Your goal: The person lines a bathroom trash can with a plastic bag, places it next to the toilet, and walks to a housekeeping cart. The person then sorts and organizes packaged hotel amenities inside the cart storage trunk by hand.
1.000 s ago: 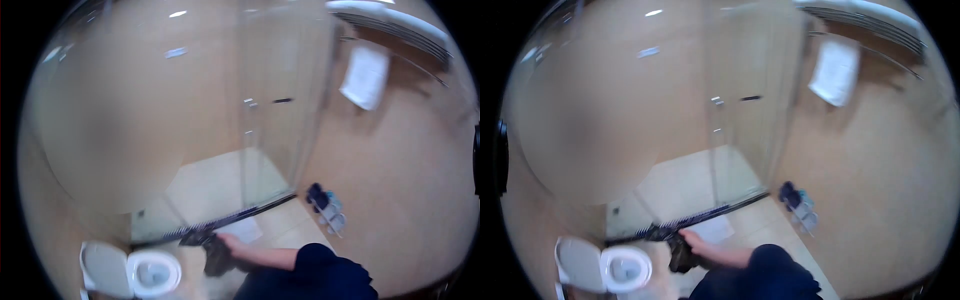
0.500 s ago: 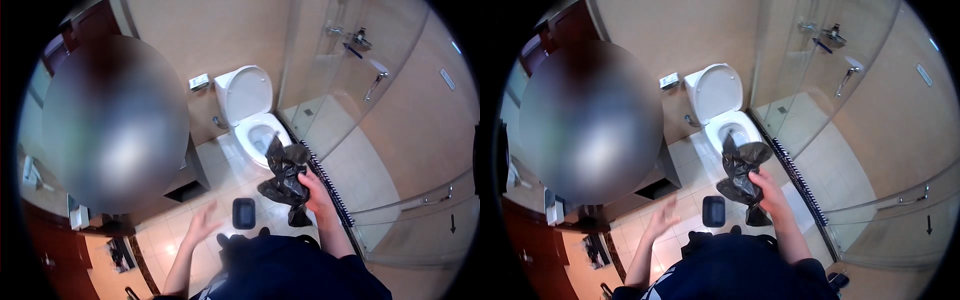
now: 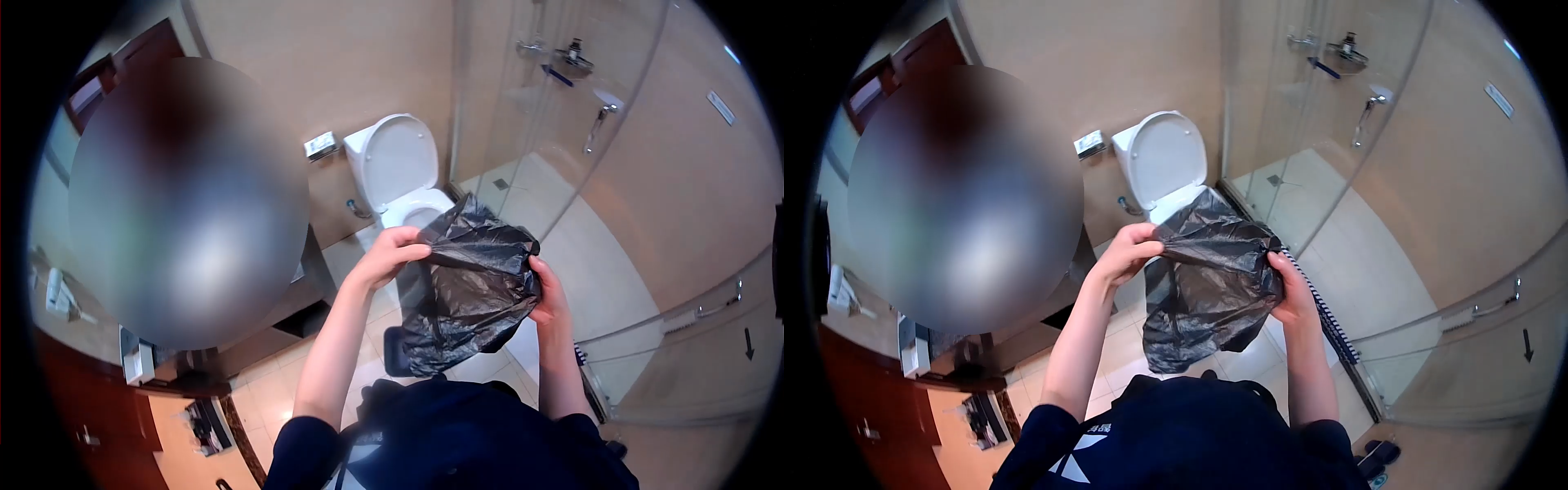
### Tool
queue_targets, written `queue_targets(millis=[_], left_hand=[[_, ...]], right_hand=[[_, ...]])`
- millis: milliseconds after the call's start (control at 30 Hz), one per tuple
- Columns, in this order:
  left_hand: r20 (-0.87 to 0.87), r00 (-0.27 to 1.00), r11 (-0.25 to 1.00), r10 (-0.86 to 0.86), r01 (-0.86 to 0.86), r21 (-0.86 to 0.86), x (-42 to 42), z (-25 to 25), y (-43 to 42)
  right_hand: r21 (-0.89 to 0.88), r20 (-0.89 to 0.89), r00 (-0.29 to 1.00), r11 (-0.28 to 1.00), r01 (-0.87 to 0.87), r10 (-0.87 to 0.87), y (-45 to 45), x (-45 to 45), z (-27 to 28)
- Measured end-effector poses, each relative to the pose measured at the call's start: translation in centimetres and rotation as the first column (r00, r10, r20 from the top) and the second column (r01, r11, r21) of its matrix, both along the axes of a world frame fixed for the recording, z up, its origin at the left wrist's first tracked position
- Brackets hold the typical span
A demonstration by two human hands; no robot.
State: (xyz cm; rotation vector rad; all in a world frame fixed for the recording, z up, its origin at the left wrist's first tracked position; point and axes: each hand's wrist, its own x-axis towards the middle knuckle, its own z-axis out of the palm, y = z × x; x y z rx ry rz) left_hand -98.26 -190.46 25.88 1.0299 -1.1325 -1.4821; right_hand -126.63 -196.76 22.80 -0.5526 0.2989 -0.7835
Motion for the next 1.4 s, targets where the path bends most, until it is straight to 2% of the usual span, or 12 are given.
queue_targets(millis=[67, 133, 200, 267, 333, 400, 467, 567, 733, 833, 1300, 1400], left_hand=[[-0.150, 0.985, 0.995, 0.089, -0.095, -0.030, -1.6, -0.1, 0.3], [-0.097, 0.974, 0.973, 0.202, -0.211, -0.093, -2.5, 0.7, 1.0], [-0.078, 0.980, 0.973, 0.181, -0.190, -0.134, -3.1, 1.8, 1.1], [0.098, 0.967, 0.942, 0.234, -0.201, -0.268, -3.1, 2.4, 0.7], [0.257, 0.934, 0.949, 0.246, -0.179, -0.259, -3.3, 3.8, 0.9], [0.552, 0.829, 0.975, 0.089, 0.042, -0.219, -4.1, 5.7, 1.2], [0.599, 0.798, 0.965, 0.069, 0.098, -0.243, -5.0, 6.8, 1.3], [0.690, 0.719, 0.950, 0.083, 0.153, -0.274, -4.8, 7.8, 1.6], [0.759, 0.593, 0.942, 0.268, 0.001, -0.334, -1.0, 7.6, 3.6], [0.707, 0.683, 0.983, 0.183, -0.132, -0.126, 0.5, 8.4, 4.5], [0.653, 0.695, 0.954, 0.301, -0.218, -0.207, 2.1, 6.6, 3.4], [0.519, 0.096, 0.526, 0.849, -0.077, -0.847, 1.6, 5.7, 3.2]], right_hand=[[-0.079, -0.133, 0.976, 0.983, 0.164, -0.174, 0.4, -1.2, 0.2], [-0.184, -0.190, 0.972, 0.978, 0.101, -0.136, 0.2, -3.0, -1.1], [-0.421, -0.555, 0.818, 0.899, -0.118, -0.152, 0.6, -3.4, -0.8], [-0.488, -0.541, 0.826, 0.859, -0.155, -0.158, 0.8, -3.5, 0.1], [-0.674, -0.389, 0.791, 0.731, 0.106, -0.473, 0.4, -3.0, 0.7], [-0.845, -0.379, 0.748, 0.533, -0.040, -0.545, 0.9, -0.7, 7.0], [-0.951, -0.274, 0.844, 0.262, -0.165, -0.460, 0.0, 2.5, 8.6], [-0.730, -0.632, 0.773, 0.378, -0.569, -0.057, -1.5, 5.2, 9.3], [-0.637, -0.650, 0.759, 0.530, -0.560, 0.021, -2.3, 6.6, 8.8], [-0.624, -0.664, 0.747, 0.525, -0.579, 0.033, -2.4, 7.5, 8.9], [-0.639, -0.638, 0.768, 0.523, -0.565, 0.050, -2.4, 9.7, 5.7], [-0.611, -0.602, 0.795, 0.598, -0.519, 0.075, -1.7, 9.7, 5.0]])
